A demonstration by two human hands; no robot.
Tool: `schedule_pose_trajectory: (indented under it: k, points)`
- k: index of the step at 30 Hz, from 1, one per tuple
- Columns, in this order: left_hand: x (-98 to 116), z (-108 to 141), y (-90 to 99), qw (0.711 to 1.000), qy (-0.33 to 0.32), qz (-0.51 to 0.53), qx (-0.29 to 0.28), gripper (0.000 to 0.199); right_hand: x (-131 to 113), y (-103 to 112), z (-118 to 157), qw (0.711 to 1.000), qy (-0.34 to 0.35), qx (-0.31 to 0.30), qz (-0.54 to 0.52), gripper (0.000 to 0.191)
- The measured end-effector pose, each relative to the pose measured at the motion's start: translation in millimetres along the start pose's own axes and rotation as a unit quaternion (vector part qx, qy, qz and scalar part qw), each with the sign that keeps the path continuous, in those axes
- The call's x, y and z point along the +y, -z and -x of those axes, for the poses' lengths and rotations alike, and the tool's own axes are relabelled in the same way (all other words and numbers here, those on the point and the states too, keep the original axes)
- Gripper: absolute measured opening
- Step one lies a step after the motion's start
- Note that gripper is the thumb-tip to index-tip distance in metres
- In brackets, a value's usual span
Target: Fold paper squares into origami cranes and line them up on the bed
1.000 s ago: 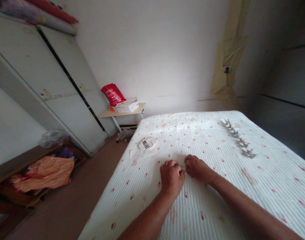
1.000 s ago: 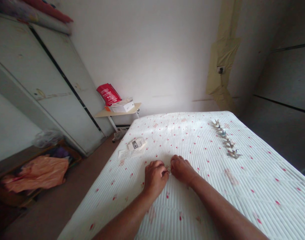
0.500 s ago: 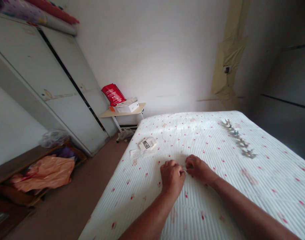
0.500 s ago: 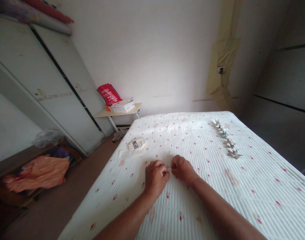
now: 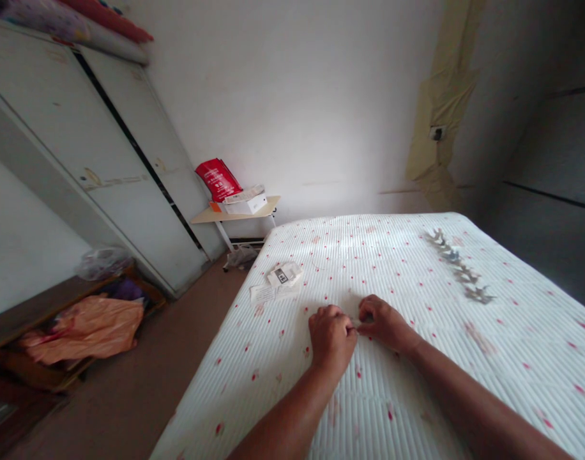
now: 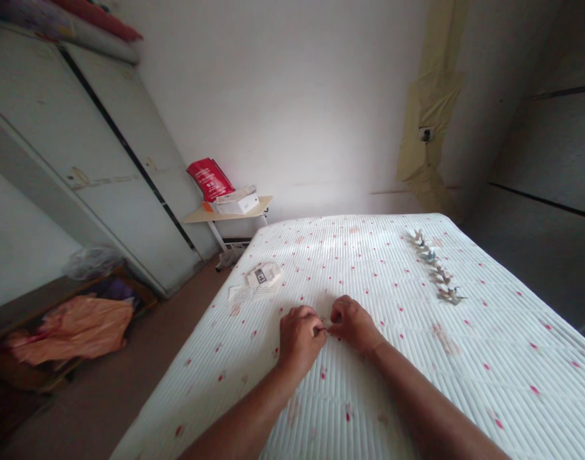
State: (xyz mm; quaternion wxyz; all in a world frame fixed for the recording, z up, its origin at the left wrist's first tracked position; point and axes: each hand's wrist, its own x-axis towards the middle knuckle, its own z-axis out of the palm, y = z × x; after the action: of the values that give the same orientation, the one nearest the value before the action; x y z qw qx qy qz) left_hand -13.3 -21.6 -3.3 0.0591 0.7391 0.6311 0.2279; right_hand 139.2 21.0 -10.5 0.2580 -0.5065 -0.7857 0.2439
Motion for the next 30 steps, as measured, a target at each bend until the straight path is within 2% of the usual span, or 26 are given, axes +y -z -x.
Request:
schedule_pose_trajectory:
  k: [11, 18, 23, 30]
  points:
    - [-1.4, 3.6, -1.2, 1.000, -0.016, 0.018, 0.010, 0.001, 1.2, -0.9, -2.3, 1.000, -0.008, -0.007, 0.012, 0.018]
    - [-1.9, 4.7, -1.3, 0.999, -0.023, 0.027, 0.008, 0.008, 0.8, 3.2, -0.1, 0.999, 0.022, -0.024, -0.007, 0.020]
    - [-2.8, 2.9, -1.9, 0.999, -0.015, 0.031, 0.008, 0.007, 0.8, 3.1, -1.2, 1.000, 0.004, -0.024, -0.007, 0.021]
    - [-2.4, -0.3, -2.6, 0.999, 0.004, 0.032, 0.001, 0.006, -0.8, -3.1, -1.2, 1.000, -0.017, 0.003, 0.012, 0.008]
